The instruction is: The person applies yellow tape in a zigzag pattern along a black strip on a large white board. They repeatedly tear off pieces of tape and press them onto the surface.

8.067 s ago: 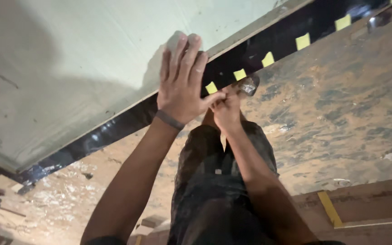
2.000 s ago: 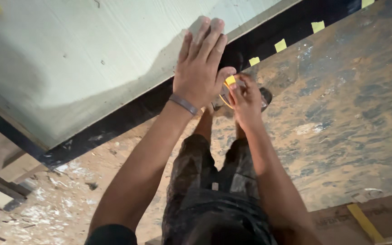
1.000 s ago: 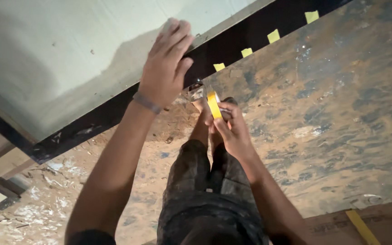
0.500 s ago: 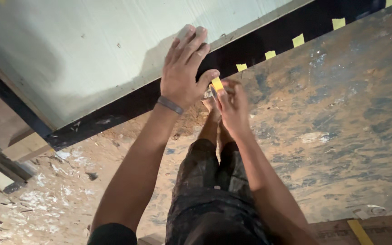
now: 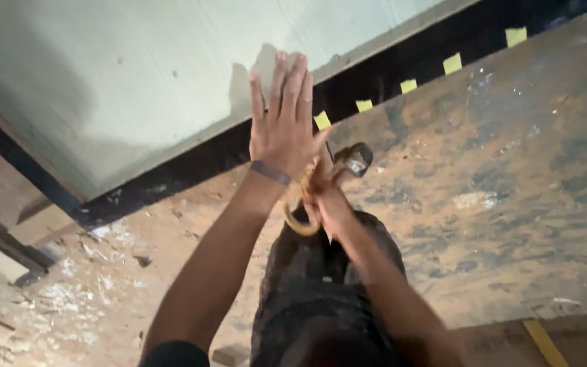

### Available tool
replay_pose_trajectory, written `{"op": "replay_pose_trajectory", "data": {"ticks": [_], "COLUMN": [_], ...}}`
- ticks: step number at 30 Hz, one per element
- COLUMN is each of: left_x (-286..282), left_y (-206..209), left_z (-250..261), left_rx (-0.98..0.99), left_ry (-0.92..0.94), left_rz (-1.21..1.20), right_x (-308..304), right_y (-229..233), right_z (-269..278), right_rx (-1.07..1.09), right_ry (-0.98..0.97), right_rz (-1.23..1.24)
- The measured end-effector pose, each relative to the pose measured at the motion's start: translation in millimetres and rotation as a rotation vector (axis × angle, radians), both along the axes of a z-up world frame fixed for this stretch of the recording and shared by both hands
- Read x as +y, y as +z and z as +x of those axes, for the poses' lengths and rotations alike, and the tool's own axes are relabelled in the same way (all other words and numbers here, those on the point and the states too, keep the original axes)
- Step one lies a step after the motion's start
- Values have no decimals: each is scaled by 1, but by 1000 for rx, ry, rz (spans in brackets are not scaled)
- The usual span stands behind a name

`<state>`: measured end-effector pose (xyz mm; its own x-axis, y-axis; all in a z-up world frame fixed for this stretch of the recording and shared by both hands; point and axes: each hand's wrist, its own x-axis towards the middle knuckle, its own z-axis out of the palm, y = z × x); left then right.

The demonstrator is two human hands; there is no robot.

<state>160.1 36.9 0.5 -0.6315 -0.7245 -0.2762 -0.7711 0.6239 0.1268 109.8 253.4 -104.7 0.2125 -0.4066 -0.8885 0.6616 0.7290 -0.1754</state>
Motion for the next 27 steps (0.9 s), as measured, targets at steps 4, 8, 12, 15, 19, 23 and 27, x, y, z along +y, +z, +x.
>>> {"op": "replay_pose_trajectory", "data": {"ticks": [4,8,12,15,19,23,27], "left_x": [-5,4,35,54,110,204,336], "left_y": [16,26,-3,-21,7,42,52], "left_z": [-9,1,76,186,363,468,431], "left_rx": [-117,-28,60,91,149,-616,-697], "left_ry": [57,57,62,352,591,1112,987], "left_rz": [232,139,185,77,-251,239,518], "right_x": [94,98,99,101,114,120,123], "right_y": [8,-21,-17,-15,-17,-8,7], "right_z": [21,6,-31,-56,-73,-79,-76], "right_rx": [-35,205,299,336,266,228,299], "right_ry": [-81,28,107,161,164,141,240], "right_rz": [72,-178,-146,-203,-50,-157,-151]}}
